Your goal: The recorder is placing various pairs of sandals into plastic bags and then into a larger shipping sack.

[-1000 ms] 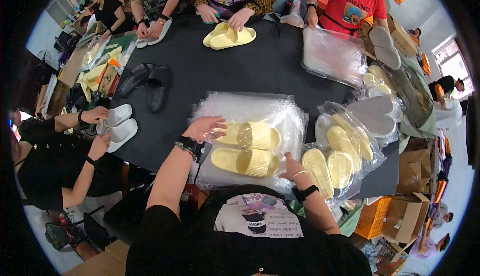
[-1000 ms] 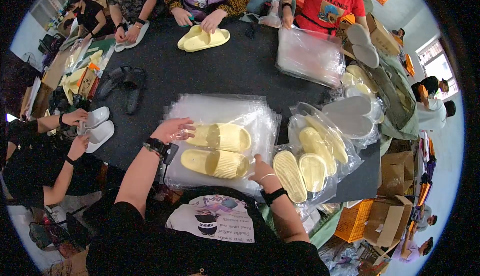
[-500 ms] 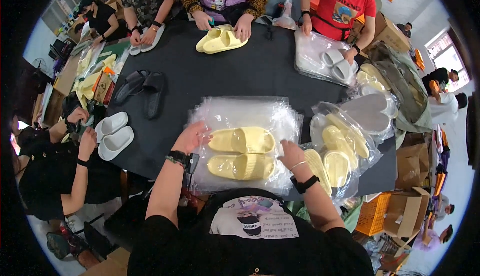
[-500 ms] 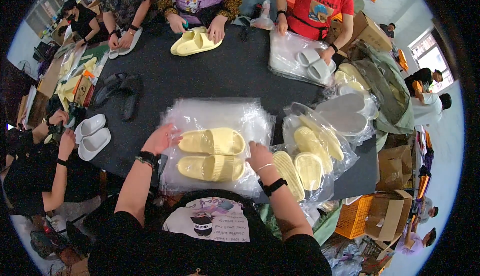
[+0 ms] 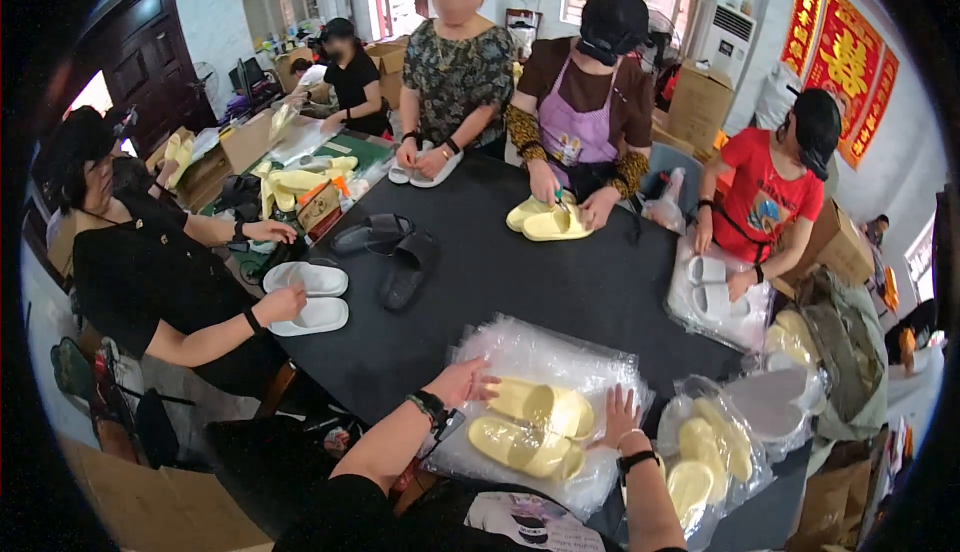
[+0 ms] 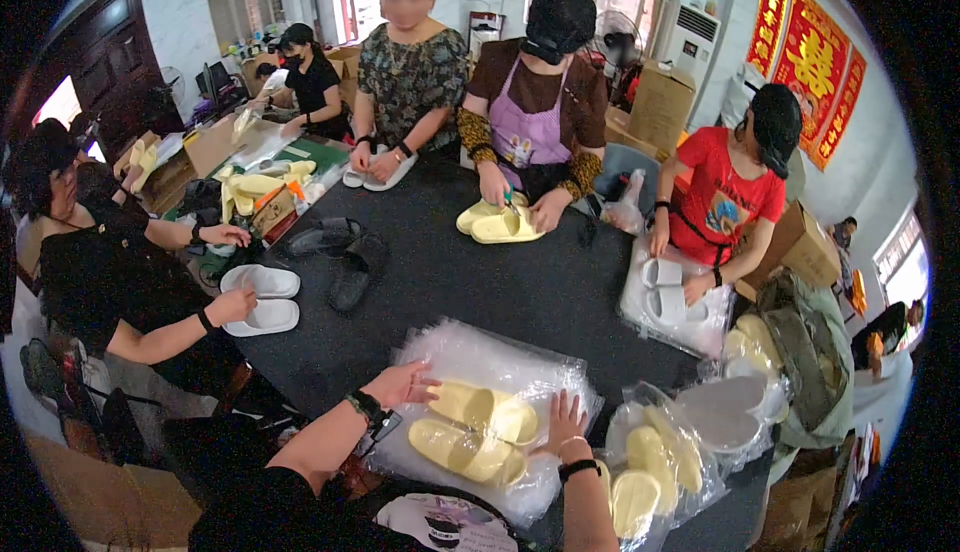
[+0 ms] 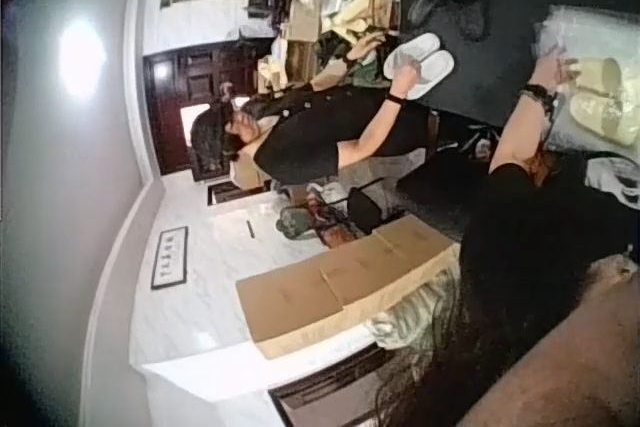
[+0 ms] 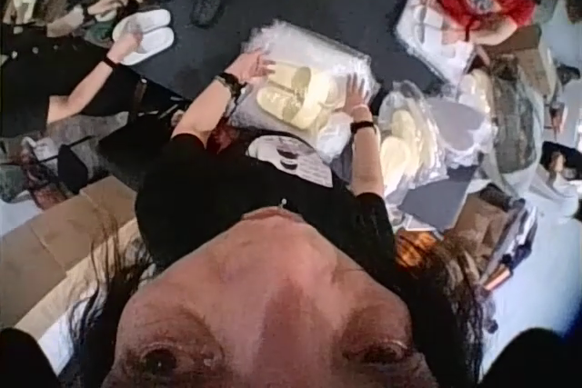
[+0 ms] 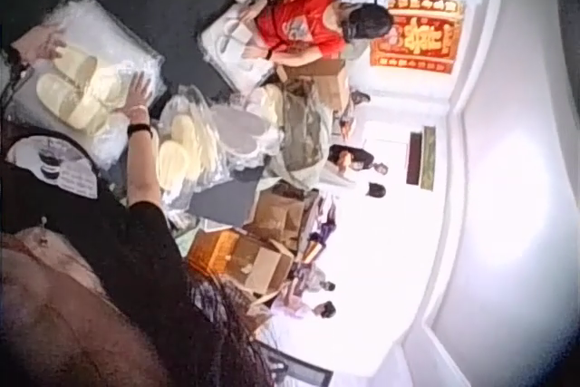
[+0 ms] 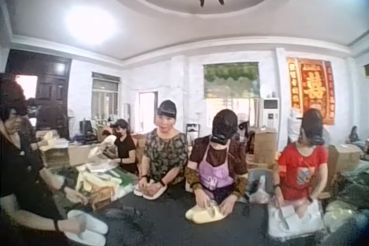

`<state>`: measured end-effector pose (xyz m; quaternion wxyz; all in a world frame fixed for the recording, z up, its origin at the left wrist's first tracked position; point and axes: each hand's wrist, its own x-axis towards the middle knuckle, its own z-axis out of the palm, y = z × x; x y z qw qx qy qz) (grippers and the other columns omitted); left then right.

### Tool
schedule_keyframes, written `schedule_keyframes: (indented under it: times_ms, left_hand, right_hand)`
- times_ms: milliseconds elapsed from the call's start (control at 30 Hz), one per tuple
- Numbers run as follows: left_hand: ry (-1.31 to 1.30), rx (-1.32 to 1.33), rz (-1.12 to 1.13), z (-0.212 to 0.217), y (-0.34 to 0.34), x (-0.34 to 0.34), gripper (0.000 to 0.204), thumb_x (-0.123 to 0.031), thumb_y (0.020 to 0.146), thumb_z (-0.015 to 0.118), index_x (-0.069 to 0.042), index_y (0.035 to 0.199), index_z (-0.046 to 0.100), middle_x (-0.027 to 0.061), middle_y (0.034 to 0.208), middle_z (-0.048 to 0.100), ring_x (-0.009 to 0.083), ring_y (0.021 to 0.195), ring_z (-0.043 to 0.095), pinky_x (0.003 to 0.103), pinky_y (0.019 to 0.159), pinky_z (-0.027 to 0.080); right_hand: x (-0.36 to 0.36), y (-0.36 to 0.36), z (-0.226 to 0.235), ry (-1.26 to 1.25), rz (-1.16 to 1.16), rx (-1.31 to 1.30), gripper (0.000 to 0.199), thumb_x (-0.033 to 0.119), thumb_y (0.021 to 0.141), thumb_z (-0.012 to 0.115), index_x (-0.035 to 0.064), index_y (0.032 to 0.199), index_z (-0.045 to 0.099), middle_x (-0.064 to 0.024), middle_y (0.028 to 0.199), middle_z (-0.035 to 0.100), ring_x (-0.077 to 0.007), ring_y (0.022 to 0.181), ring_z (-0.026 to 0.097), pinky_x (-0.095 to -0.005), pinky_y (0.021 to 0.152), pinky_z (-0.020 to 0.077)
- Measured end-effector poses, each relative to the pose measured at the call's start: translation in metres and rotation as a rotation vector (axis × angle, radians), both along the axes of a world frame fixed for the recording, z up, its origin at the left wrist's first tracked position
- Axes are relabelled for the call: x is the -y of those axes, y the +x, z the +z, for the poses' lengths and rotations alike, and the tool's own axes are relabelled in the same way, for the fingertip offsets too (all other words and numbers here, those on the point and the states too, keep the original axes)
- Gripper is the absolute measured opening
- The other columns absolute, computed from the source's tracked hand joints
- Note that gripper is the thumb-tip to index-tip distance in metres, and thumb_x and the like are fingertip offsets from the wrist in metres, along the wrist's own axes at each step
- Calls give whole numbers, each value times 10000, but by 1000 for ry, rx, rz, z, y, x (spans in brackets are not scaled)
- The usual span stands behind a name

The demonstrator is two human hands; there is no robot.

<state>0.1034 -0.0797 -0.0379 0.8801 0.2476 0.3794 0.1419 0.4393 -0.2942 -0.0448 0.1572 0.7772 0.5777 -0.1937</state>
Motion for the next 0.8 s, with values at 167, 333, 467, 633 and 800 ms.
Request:
schedule_keyframes:
  times_ms: [167,333,467,633,800]
  left_hand:
    - [-79,-37,-93,0,-39,12,369,-270,1014,396,-34,1297,390,209,1205,561,393,990,630,433,842,549]
    - [-39,-50,-246,6,-44,19,383,-105,965,473,-28,1328,378,189,1201,579,346,940,663,359,781,567]
    - [103,-51,-463,22,-29,23,402,-104,963,482,-30,1348,396,148,1230,580,276,933,675,262,697,551]
    - [153,-28,-626,6,-22,27,418,-130,939,560,-38,1331,448,118,1171,624,189,851,687,212,500,430]
    - [679,-224,-518,1,-4,25,329,-142,911,602,-73,1232,591,147,1144,626,188,848,664,269,635,518]
  right_hand:
    - [8,-10,28,42,138,3,1561,667,362,827,31,1491,-43,-176,1565,-76,-440,1421,-70,-660,1079,134]
    - [34,-6,-16,-45,152,-49,1574,685,355,816,29,1487,-60,-190,1561,-60,-440,1422,-54,-630,1099,117]
    - [32,1,-36,-92,111,-95,1575,689,359,813,44,1486,-77,-182,1562,-78,-440,1421,-62,-645,1092,124]
    - [28,-8,-10,-74,107,-92,1551,702,395,799,23,1482,-74,-192,1559,-90,-439,1421,-69,-648,1088,132]
    - [25,-14,7,35,159,-34,1534,716,413,785,17,1483,-64,-198,1558,-95,-422,1427,-72,-645,1090,129]
